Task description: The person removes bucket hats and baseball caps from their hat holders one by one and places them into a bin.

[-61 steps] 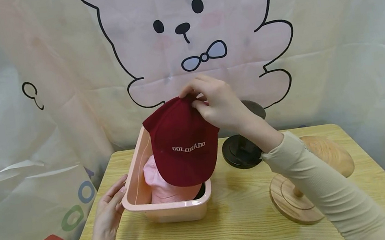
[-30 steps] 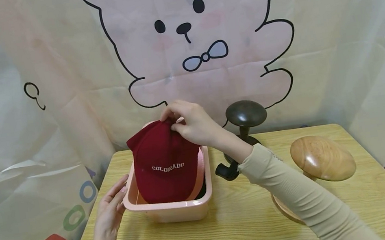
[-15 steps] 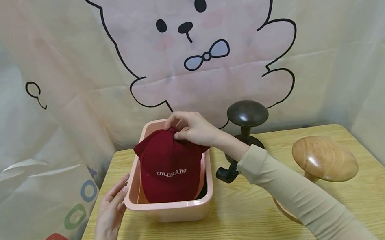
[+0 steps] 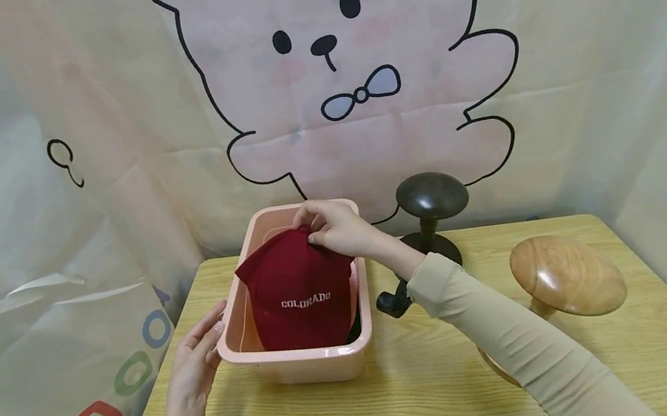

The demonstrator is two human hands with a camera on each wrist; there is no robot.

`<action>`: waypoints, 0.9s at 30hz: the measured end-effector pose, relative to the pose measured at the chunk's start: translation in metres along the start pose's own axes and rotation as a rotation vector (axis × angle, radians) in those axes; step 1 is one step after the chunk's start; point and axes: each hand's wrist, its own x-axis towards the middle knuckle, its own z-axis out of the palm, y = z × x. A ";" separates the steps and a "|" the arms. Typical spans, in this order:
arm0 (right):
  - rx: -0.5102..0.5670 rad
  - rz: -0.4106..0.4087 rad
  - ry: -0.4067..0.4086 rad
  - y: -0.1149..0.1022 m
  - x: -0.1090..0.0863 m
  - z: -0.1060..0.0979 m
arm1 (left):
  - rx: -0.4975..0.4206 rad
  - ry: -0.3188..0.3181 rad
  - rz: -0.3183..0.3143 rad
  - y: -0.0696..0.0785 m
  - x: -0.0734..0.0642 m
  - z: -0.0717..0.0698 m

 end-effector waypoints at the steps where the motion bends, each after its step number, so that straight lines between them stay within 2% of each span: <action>1: -0.022 0.003 0.010 0.002 0.001 0.000 | 0.002 0.002 -0.002 0.000 0.000 0.000; 7: -0.189 0.040 0.078 0.015 0.002 0.002 | 0.018 0.010 -0.014 0.000 0.000 0.000; 13: -0.245 0.069 0.095 0.022 0.000 0.000 | 0.017 0.006 -0.016 0.000 0.000 0.000; 16: -0.277 0.078 0.093 0.022 -0.001 0.000 | 0.013 0.004 -0.013 0.000 0.001 0.000; 21: -0.310 0.138 0.059 0.021 -0.003 0.000 | 0.020 0.009 -0.017 0.000 0.001 0.000; 27: -0.521 0.118 0.020 0.022 -0.004 0.006 | 0.017 0.010 -0.016 0.001 0.000 -0.001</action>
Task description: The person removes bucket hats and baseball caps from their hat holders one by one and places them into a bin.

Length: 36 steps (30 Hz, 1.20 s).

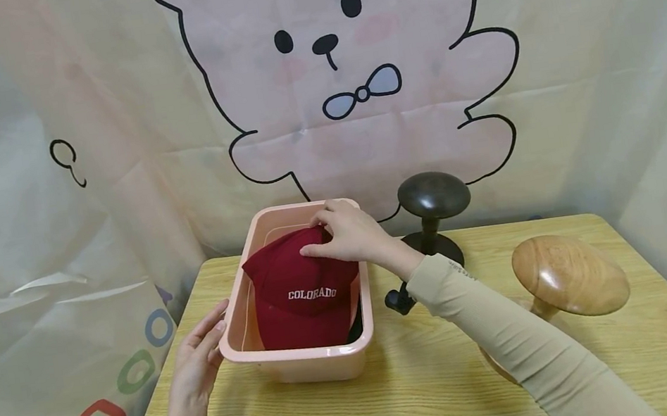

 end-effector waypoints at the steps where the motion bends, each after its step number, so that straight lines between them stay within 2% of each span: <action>1: -0.039 -0.007 0.006 0.000 0.000 0.001 | 0.001 0.001 0.001 0.000 0.000 0.000; 5: -0.170 -0.047 0.038 -0.002 0.003 0.004 | -0.003 -0.001 0.000 0.000 0.000 0.000; 9: -0.313 -0.135 0.068 -0.006 0.006 0.007 | -0.012 -0.003 0.001 -0.001 0.000 0.001; 13: -0.358 -0.254 0.049 -0.014 0.007 0.008 | -0.013 0.002 0.000 0.000 0.000 0.001; 17: -0.352 -0.333 -0.027 -0.023 0.006 0.011 | -0.012 0.004 0.000 0.000 0.000 0.002; 27: -0.448 -0.247 -0.294 -0.038 0.003 0.017 | -0.005 -0.006 0.012 0.000 0.000 0.001; 36: -0.410 -0.214 -0.401 -0.037 0.002 0.023 | 0.003 -0.005 0.011 0.000 0.000 0.000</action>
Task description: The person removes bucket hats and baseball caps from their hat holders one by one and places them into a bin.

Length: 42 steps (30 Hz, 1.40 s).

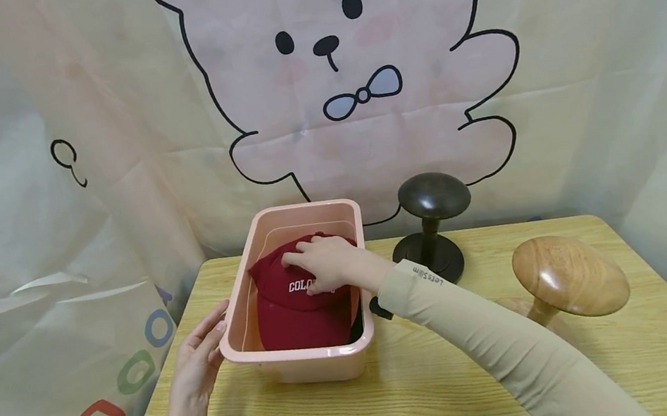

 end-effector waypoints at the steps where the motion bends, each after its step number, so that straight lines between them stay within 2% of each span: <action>1: 0.009 0.000 -0.007 0.001 0.001 0.001 | 0.001 0.000 0.001 0.000 0.000 0.000; 9: 0.131 0.008 -0.065 0.013 0.006 0.013 | 0.010 0.009 -0.009 0.001 -0.001 0.000; 15: 0.176 0.014 -0.099 0.017 0.010 0.018 | 0.006 0.008 -0.007 0.000 -0.001 0.000; 20: 0.163 -0.006 -0.148 0.020 0.011 0.021 | -0.006 -0.002 0.003 0.000 -0.001 0.000; 26: 0.130 -0.044 -0.153 0.021 0.012 0.027 | -0.024 -0.011 0.015 -0.001 -0.001 0.000; 36: 0.120 -0.027 -0.170 0.022 0.010 0.035 | -0.023 -0.019 0.015 -0.001 0.000 0.000; 40: 0.104 -0.035 -0.141 0.022 0.009 0.034 | 0.039 0.000 0.009 0.002 -0.001 0.000; 42: 0.108 -0.032 -0.123 0.022 0.007 0.033 | 0.105 0.021 -0.007 0.004 0.000 0.001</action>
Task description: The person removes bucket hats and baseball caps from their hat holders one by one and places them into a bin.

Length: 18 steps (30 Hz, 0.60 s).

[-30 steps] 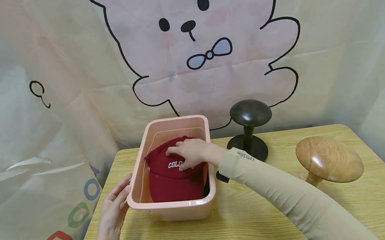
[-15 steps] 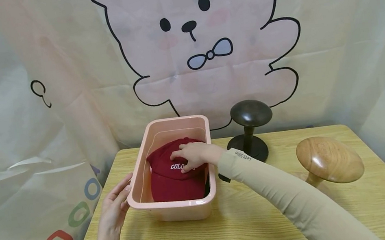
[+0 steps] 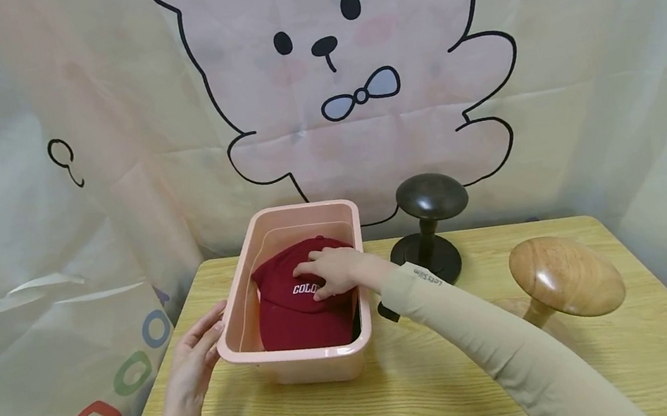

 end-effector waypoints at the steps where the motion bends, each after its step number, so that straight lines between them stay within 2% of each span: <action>1: 0.012 0.003 0.013 0.000 -0.002 -0.001 | 0.036 0.012 -0.013 0.002 0.000 0.001; 7: 0.074 -0.004 0.089 0.001 -0.013 -0.006 | 0.231 0.029 -0.077 0.012 -0.001 0.004; 13: 0.102 -0.033 0.151 0.002 -0.021 -0.009 | 0.438 0.047 -0.083 0.022 -0.004 0.004; 18: 0.129 -0.027 0.217 0.004 -0.030 -0.010 | 0.551 0.064 -0.060 0.031 -0.007 0.006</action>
